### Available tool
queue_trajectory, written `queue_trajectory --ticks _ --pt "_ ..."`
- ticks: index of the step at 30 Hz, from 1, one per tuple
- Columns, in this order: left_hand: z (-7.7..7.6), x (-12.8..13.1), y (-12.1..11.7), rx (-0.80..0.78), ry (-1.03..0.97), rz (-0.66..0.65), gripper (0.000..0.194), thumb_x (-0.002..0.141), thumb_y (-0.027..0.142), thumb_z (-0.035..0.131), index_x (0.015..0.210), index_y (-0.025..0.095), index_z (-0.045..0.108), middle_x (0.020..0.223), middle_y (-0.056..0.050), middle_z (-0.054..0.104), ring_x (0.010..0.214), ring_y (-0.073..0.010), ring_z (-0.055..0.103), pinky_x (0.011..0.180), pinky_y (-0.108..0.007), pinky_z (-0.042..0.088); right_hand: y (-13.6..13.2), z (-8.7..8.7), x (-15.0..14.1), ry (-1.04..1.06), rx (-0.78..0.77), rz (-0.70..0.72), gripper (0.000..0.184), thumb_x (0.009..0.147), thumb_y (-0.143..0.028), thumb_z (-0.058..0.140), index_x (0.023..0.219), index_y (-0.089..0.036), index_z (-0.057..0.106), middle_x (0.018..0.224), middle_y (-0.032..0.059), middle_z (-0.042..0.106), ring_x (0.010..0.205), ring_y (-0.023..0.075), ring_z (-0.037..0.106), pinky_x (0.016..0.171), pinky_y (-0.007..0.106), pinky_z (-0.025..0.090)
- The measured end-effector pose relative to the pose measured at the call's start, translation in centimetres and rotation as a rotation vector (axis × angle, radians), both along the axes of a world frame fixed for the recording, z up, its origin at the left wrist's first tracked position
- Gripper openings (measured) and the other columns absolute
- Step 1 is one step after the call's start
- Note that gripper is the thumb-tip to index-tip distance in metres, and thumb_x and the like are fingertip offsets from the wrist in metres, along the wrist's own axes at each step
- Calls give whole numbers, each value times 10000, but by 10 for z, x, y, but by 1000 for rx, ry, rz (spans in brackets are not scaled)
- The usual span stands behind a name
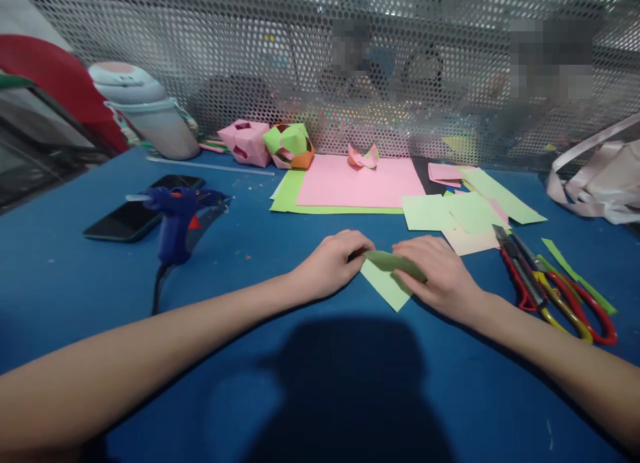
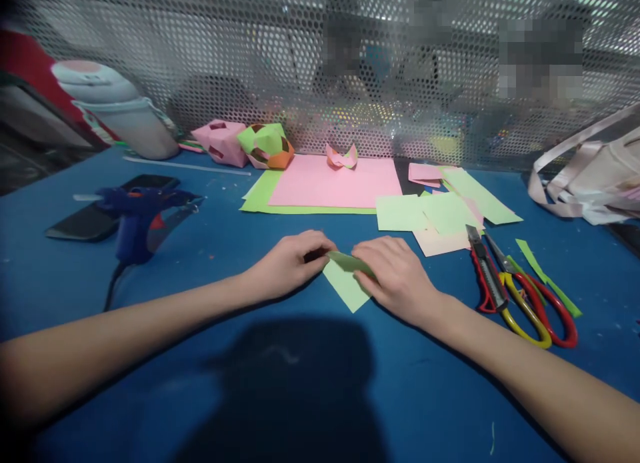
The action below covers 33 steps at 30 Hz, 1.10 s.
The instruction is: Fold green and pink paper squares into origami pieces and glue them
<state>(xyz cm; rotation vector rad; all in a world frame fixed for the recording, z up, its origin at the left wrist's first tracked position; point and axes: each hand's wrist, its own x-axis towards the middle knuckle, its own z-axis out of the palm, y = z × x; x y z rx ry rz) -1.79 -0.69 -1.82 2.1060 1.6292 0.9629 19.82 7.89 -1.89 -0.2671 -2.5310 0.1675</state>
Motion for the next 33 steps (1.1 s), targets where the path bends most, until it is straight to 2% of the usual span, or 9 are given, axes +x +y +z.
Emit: queue_trajectory --ticks 4,8,12,16,23,29,33 --pt "1 1 -1 17 24 -29 207 821 76 496 900 202 640 856 -21 658 851 -178 574 802 -277 421 -3 4 -4 77 51 92 200 868 -88 528 1032 -190 582 985 66 702 918 192 632 805 368 465" --pt "0 -3 1 7 26 -28 175 827 93 514 872 191 652 823 -29 635 828 -180 564 791 -285 421 6 -3 7 69 90 197 229 856 -66 509 1033 -181 596 1036 94 701 960 200 644 805 383 486" --pt "1 -14 4 -40 13 -80 160 849 155 529 853 202 683 853 -44 623 874 -193 572 827 -303 429 8 -9 16 15 107 209 249 863 -78 509 1066 -193 598 1110 105 680 1008 214 627 810 403 505" --pt "4 -25 5 -124 -92 -157 159 829 176 566 859 225 714 862 -41 619 861 -188 586 825 -308 445 0 -8 14 -32 160 218 240 861 -74 525 1063 -175 606 1130 115 672 1042 230 608 829 416 517" --pt "6 -31 10 -206 -174 -164 137 795 197 602 801 233 735 874 -35 623 860 -184 596 856 -308 449 -8 -7 13 -75 140 271 234 861 -99 550 1070 -165 634 1161 121 667 1129 243 588 899 431 527" --pt "16 -35 22 -281 -125 -195 150 701 142 642 753 230 752 815 -26 649 740 -169 605 716 -258 455 -7 -7 12 -81 118 278 240 849 -92 564 1077 -142 621 1140 133 671 1107 247 597 886 420 530" --pt "25 -31 28 -310 -80 -216 170 620 88 645 663 218 746 735 -16 678 648 -163 604 633 -245 448 -6 -9 14 -109 87 261 277 858 -108 554 1116 -197 606 1147 104 671 1096 241 606 891 423 521"
